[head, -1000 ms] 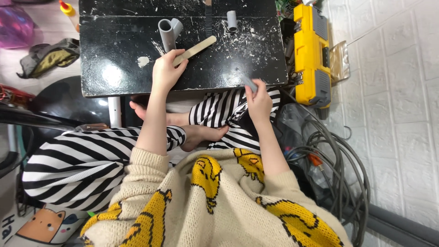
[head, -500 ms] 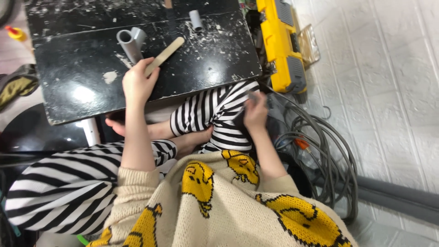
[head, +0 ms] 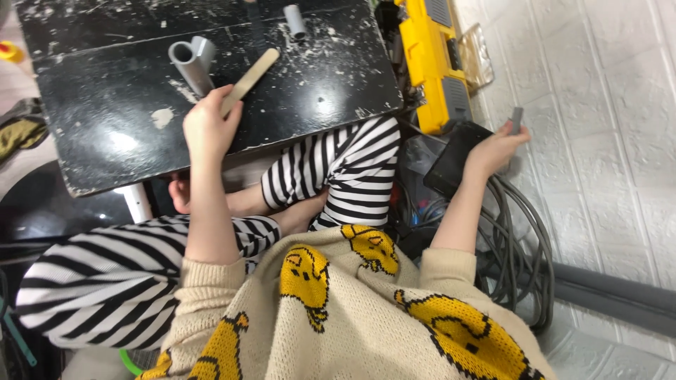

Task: The person sands the edges of a gray PVC pipe elbow and a short pipe segment using a sanding block. They hold the pipe pieces against the sanding block and rub them back and forth to smooth the cut surfaces.

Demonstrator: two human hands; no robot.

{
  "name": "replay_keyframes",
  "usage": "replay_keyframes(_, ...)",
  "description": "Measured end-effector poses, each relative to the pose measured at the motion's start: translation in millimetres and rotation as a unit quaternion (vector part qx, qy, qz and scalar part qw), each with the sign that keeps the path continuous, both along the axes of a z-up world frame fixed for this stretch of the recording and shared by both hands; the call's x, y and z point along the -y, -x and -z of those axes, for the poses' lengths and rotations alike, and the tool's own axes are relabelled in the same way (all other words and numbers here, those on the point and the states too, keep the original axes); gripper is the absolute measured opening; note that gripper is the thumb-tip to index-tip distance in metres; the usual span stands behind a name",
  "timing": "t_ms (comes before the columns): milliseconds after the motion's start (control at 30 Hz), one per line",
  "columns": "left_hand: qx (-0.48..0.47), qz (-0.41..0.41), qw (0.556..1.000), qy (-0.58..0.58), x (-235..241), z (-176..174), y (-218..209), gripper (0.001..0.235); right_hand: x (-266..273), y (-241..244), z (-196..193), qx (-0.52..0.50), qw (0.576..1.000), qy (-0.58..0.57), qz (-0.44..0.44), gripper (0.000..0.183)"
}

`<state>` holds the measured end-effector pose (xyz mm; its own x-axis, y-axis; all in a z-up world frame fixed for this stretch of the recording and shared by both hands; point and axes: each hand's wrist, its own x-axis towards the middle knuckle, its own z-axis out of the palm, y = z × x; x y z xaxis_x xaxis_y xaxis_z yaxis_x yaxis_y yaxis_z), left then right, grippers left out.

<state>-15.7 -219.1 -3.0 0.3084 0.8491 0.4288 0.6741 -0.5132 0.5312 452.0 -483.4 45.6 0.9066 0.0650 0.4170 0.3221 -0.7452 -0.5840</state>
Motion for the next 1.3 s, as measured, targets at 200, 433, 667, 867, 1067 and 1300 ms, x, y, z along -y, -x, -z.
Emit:
replay_keyframes(200,-0.075,-0.005,0.988,-0.136,13.6,-12.9,-5.9,0.035,2.1,-49.5,24.4,0.011,0.996,0.073,0.049,0.033)
replay_keyframes(433,-0.035,0.036,0.995,-0.087,20.5,-23.8,3.5,0.022,-15.3,-29.0,-20.5,-0.228,0.973,-0.03,0.005,0.042)
replay_keyframes(667,-0.018,0.055,0.994,-0.097,16.6,-18.0,3.4,0.026,-20.8,-27.9,-54.2,-0.277,0.951,-0.13,0.035,0.066)
replay_keyframes(867,-0.057,0.066,0.992,-0.092,21.0,-23.3,0.3,0.032,-23.7,-16.5,-71.8,-0.33,0.926,-0.177,0.05,0.076)
replay_keyframes(1067,-0.131,0.102,0.985,-0.053,37.1,-39.8,-6.8,0.046,-12.1,-85.9,-17.2,-0.203,0.966,0.153,-0.053,0.031)
replay_keyframes(1300,-0.26,0.108,0.959,-0.012,54.9,-28.6,-44.0,0.103,-7.4,-119.0,2.7,-0.205,0.945,0.231,-0.108,0.037)
